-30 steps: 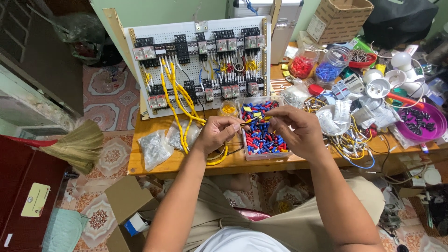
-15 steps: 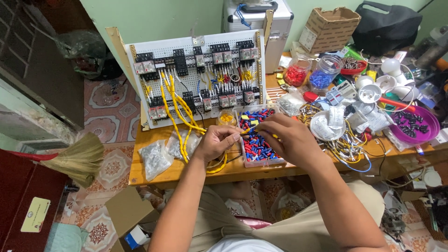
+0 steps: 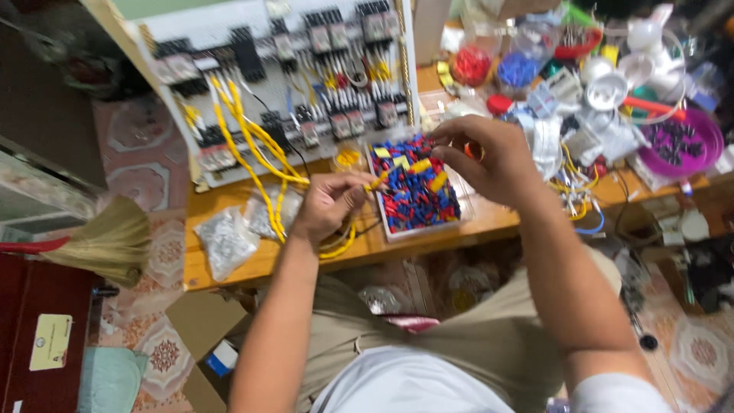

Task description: The person is preparing electrical wires by picking up various connectors from a storage bin and placing them onto the ends of the wires.

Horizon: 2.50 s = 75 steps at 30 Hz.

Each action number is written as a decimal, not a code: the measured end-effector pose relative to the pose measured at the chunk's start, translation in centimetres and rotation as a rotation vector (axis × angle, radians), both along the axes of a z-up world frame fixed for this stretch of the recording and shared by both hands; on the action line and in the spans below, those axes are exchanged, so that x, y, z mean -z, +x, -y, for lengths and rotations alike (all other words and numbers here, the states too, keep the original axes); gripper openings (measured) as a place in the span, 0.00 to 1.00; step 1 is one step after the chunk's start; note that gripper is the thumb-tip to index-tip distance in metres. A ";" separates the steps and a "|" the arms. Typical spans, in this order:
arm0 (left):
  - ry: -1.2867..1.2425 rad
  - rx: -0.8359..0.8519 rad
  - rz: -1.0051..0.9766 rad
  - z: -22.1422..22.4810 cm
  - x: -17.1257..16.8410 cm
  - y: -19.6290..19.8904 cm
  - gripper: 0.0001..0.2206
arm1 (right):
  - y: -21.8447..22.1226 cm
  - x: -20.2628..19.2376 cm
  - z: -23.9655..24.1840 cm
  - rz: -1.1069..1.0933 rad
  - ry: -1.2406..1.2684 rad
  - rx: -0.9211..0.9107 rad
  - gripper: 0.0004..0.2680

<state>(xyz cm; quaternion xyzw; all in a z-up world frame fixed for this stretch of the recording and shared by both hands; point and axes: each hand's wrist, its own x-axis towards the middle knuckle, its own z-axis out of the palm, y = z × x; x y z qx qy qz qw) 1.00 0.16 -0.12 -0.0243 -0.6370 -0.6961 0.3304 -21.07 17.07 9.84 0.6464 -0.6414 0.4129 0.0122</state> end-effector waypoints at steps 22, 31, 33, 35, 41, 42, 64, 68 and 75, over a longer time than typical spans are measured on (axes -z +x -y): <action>0.051 0.054 -0.004 0.1 -0.4 -0.8 0.09 | -0.3 -1.3 1.9 -0.755 0.608 -0.288 0.06; 0.039 0.043 -0.001 -0.2 -0.9 -0.7 0.09 | -1.4 2.4 1.5 -0.802 0.783 -0.340 0.05; 0.034 0.037 0.009 -0.2 -1.0 -0.6 0.09 | -2.1 4.3 1.8 -0.708 0.725 -0.390 0.06; 0.017 0.038 0.007 0.0 -0.9 -0.7 0.09 | -1.6 3.6 1.6 -0.706 0.703 -0.386 0.05; 0.012 0.033 -0.005 -0.1 -1.0 -0.7 0.09 | -1.4 2.8 1.4 -0.612 0.645 -0.436 0.05; 0.013 0.038 -0.005 -0.2 -1.0 -0.7 0.09 | -1.4 2.8 1.3 -0.645 0.659 -0.428 0.06; 0.004 -0.052 0.047 0.8 0.2 -0.7 0.06 | 1.9 -2.8 0.2 0.064 0.050 -0.296 0.06; 0.006 -0.054 0.055 0.9 0.1 -0.7 0.06 | 2.3 -3.2 0.4 0.104 0.064 -0.284 0.06; 0.005 -0.055 0.071 0.7 0.1 -0.7 0.06 | 3.1 -3.6 0.6 0.101 0.058 -0.286 0.06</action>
